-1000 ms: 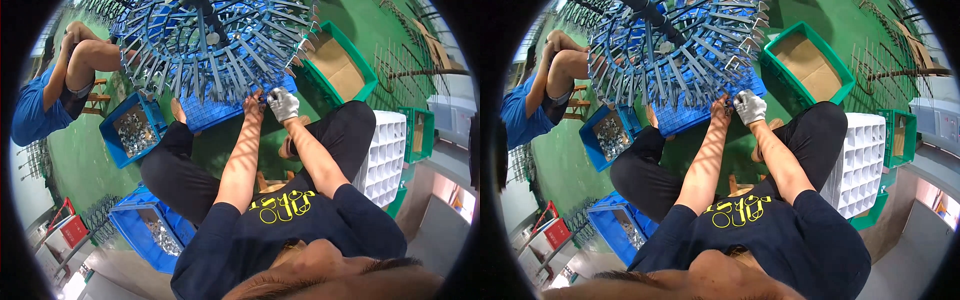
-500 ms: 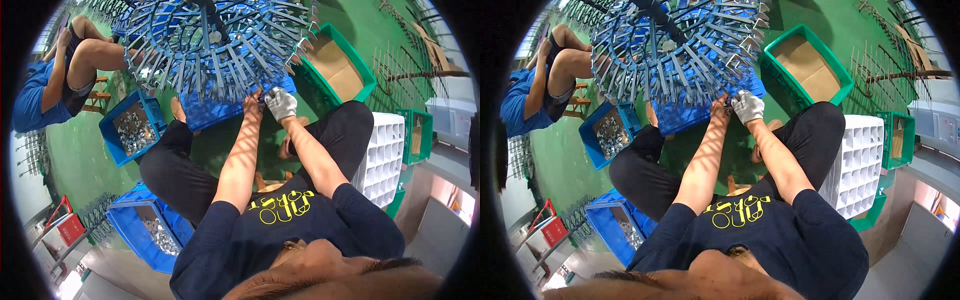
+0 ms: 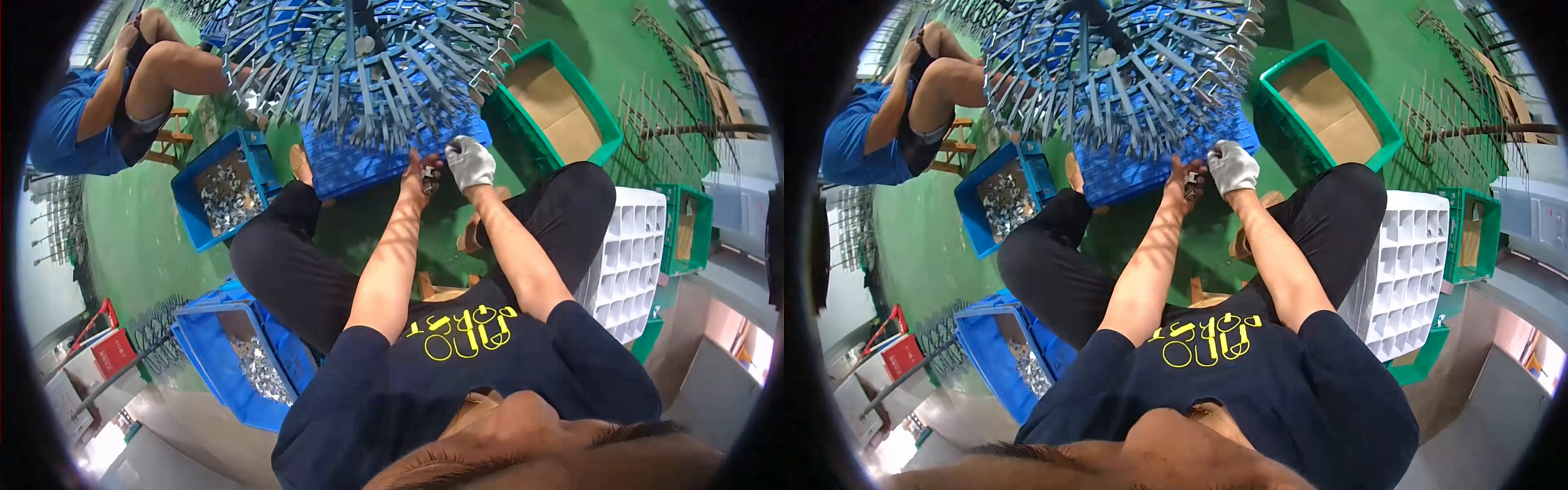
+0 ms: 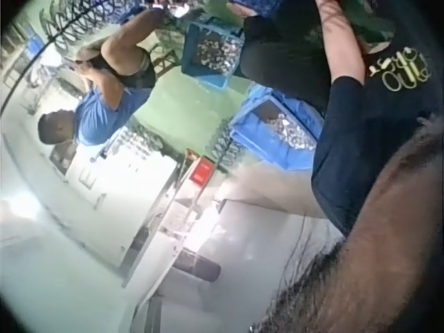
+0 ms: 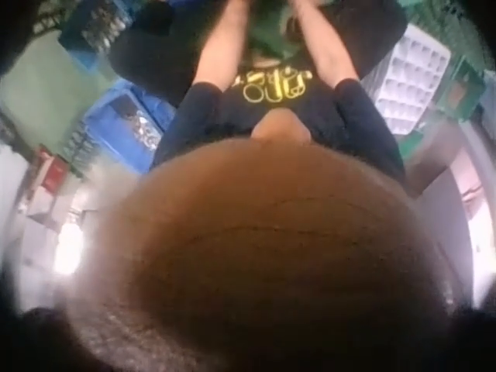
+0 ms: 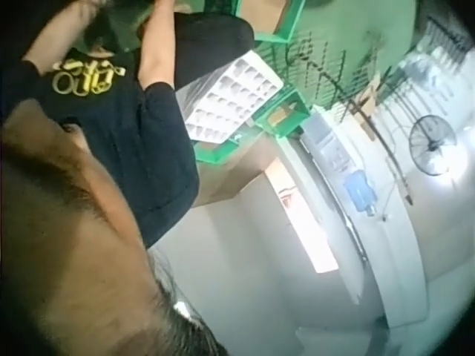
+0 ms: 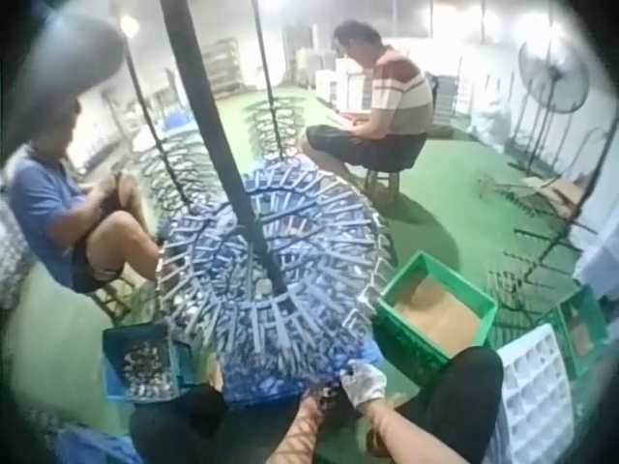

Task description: Attaching small metal parts onto a blue circular wire rack in a factory setting.

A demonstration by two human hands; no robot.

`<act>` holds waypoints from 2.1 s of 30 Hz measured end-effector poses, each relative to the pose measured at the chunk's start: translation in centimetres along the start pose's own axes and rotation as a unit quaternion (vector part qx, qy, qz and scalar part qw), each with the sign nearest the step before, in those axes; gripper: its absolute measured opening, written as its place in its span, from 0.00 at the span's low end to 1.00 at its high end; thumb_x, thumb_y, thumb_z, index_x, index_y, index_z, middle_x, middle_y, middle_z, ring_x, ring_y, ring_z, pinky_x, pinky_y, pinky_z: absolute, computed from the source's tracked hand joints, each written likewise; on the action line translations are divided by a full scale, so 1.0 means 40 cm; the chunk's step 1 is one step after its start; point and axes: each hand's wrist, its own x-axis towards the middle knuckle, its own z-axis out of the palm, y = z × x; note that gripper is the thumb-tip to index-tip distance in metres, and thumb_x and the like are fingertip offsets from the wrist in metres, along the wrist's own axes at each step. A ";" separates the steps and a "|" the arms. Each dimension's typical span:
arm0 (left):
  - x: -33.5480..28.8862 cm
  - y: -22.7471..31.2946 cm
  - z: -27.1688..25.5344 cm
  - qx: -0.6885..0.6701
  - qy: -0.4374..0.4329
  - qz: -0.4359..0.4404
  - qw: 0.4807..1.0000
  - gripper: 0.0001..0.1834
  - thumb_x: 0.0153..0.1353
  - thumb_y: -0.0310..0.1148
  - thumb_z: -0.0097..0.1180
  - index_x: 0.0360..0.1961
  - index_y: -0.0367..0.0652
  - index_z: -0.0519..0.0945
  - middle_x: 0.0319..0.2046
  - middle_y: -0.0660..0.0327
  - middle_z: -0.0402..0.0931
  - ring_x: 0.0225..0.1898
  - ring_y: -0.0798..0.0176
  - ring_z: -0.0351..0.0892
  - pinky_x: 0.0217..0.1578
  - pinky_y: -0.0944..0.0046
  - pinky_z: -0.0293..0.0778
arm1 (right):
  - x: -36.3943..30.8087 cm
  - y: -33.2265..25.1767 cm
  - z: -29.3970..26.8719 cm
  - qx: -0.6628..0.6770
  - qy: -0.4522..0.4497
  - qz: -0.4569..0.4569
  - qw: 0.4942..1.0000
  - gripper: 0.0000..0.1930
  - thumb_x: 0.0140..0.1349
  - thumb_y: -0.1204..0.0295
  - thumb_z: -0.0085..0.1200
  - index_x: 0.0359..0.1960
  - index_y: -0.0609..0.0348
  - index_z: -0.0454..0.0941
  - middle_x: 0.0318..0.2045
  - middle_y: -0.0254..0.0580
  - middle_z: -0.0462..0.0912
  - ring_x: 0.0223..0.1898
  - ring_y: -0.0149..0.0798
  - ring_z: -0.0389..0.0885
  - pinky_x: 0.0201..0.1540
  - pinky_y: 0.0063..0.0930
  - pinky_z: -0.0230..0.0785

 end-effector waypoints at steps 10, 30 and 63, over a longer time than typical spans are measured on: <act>-0.054 -0.004 -0.040 0.079 -0.073 -0.032 0.994 0.29 0.63 0.60 0.43 0.44 0.43 0.78 0.30 0.63 0.79 0.20 0.70 0.74 0.12 0.73 0.61 | -0.016 -0.022 -0.039 0.042 -0.327 -0.046 0.943 0.13 0.48 0.67 0.51 0.35 0.51 0.83 0.28 0.37 0.84 0.28 0.42 0.78 0.37 0.30 0.70; -0.102 0.032 -0.072 0.082 -0.049 0.026 0.995 0.09 0.58 0.36 0.59 0.36 0.43 0.80 0.26 0.64 0.77 0.21 0.72 0.73 0.13 0.76 0.62 | -0.022 0.009 0.038 0.144 -0.281 -0.003 0.949 0.16 0.52 0.60 0.54 0.35 0.58 0.82 0.33 0.41 0.83 0.33 0.44 0.78 0.41 0.29 0.69; -0.021 0.072 -0.040 0.087 0.045 0.056 0.994 0.12 0.52 0.40 0.66 0.35 0.47 0.82 0.30 0.66 0.78 0.22 0.71 0.70 0.18 0.73 0.63 | -0.041 -0.040 0.034 -0.024 -0.114 0.070 0.991 0.12 0.51 0.59 0.52 0.27 0.50 0.81 0.28 0.41 0.83 0.32 0.51 0.79 0.37 0.38 0.71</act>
